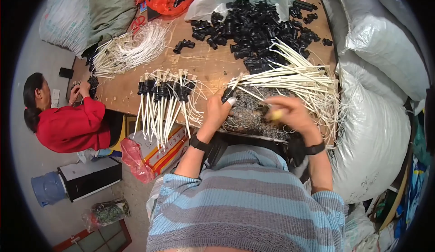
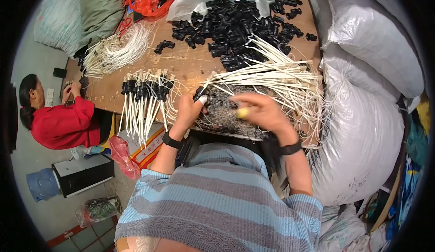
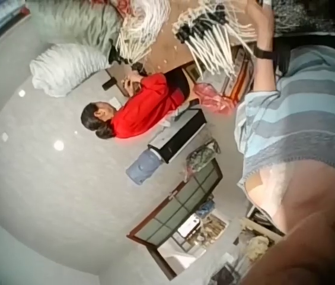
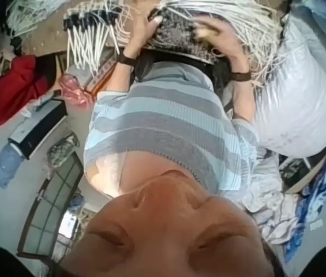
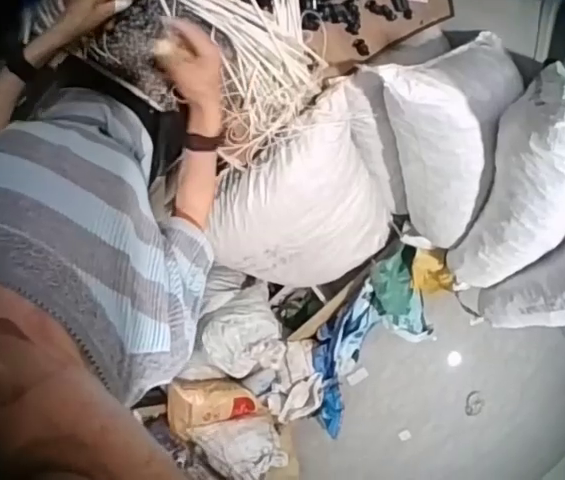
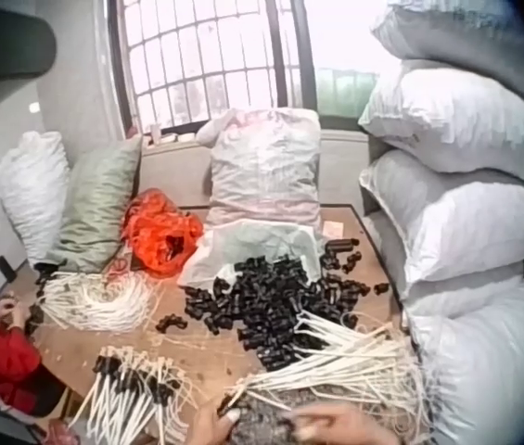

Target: Assembling electrical wiring harnesses by inserting wires into connectors.

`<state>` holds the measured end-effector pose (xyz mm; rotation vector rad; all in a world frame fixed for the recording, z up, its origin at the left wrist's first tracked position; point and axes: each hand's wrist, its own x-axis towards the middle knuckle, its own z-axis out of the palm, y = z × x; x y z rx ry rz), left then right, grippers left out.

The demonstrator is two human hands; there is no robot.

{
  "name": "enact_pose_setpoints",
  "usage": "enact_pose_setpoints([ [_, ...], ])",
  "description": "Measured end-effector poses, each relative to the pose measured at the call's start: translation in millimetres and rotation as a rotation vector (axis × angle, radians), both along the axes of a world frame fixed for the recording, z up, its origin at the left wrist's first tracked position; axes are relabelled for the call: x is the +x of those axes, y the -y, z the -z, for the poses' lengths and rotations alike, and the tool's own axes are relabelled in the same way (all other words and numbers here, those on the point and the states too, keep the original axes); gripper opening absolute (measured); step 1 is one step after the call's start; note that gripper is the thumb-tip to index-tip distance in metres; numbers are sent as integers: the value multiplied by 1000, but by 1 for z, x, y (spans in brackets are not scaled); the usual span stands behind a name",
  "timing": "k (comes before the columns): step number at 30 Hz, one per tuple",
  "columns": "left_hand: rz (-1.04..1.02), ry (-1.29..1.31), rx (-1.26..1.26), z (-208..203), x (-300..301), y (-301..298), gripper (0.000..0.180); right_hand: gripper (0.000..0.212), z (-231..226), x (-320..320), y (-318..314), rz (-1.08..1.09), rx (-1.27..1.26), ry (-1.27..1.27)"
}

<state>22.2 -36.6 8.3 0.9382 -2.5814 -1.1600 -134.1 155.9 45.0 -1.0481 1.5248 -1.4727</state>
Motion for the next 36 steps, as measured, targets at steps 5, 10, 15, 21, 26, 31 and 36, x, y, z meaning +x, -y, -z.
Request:
enact_pose_setpoints([
  [5,-86,-309,699,4,-16,-20,12,24,30,38,32,158,104,-878],
  [10,107,-217,192,7,-10,-17,28,10,36,36,24,207,96,-738],
  [15,204,-230,-191,8,-3,-17,38,7,36,39,29,415,29,-830],
  [21,296,-194,-177,1,0,-20,44,4,45,39,29,353,80,-847],
  [26,388,-148,-146,3,1,-20,43,3,46,42,28,307,100,-766],
  [31,373,-169,-89,2,-1,-22,43,6,51,46,22,199,199,-745],
  [36,407,-126,-90,3,0,-22,44,11,55,49,22,320,48,-555],
])
